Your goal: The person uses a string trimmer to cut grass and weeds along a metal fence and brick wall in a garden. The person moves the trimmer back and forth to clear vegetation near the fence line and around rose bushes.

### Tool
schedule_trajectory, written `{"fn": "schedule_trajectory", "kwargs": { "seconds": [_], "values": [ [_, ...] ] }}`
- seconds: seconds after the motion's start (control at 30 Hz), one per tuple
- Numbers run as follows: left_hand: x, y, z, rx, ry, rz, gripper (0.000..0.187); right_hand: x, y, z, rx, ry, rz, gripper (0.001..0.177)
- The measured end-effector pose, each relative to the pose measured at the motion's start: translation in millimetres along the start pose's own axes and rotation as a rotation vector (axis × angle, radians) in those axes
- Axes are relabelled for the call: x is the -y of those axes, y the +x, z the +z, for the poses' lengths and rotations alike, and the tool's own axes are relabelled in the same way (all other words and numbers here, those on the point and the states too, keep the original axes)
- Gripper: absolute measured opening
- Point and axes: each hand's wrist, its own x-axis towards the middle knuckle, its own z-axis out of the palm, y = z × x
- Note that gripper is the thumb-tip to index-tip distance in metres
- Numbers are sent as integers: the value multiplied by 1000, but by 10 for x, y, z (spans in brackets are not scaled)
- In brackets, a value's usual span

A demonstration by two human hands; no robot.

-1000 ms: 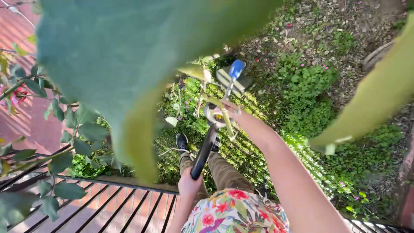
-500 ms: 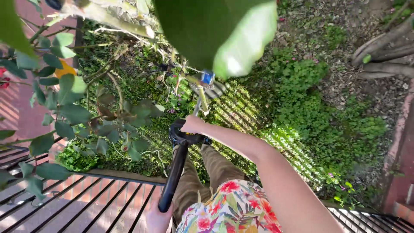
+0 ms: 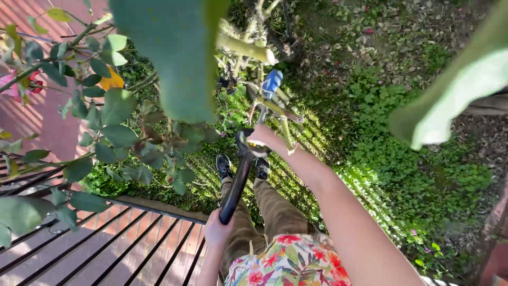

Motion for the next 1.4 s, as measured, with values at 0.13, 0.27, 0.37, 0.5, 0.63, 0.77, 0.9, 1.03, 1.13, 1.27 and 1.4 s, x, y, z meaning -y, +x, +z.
{"fn": "schedule_trajectory", "kwargs": {
  "seconds": [0.13, 0.27, 0.37, 0.5, 0.63, 0.77, 0.9, 1.03, 1.13, 1.27, 1.4],
  "values": [
    [-220, 270, 115, -88, -32, 96, 44, -229, 326, -196, 20, 148, 59, 47],
    [-230, 202, -270, 25, -58, -40, 45, 4, 476, -67, 63, -175, 11, 38],
    [93, -66, -536, -38, 0, -33, 48, 205, 253, 250, -25, -167, -123, 35],
    [809, -310, -835, -60, 110, -23, 52, 456, -388, 594, 7, -31, -81, 34],
    [1416, -310, -1260, -13, 221, 30, 54, 576, -838, 935, 21, 106, -84, 33],
    [1306, 85, -1595, 128, 247, 28, 44, 522, -825, 973, 48, 220, -73, 31],
    [954, 583, -1346, 115, 204, 151, 44, 198, -483, 721, 22, 312, 69, 47],
    [412, 833, -805, 192, 182, 259, 52, -586, 265, 575, -80, 128, 76, 50],
    [217, 951, -191, 236, 170, 297, 52, -1323, 849, 434, -172, 72, 134, 71],
    [-71, 1060, 200, 325, 159, 351, 53, -2269, 1185, 393, -398, 332, -56, 73],
    [-98, 1105, -218, 387, 190, 392, 54, -1394, 277, 197, -289, 7, 83, 49]
  ]
}}
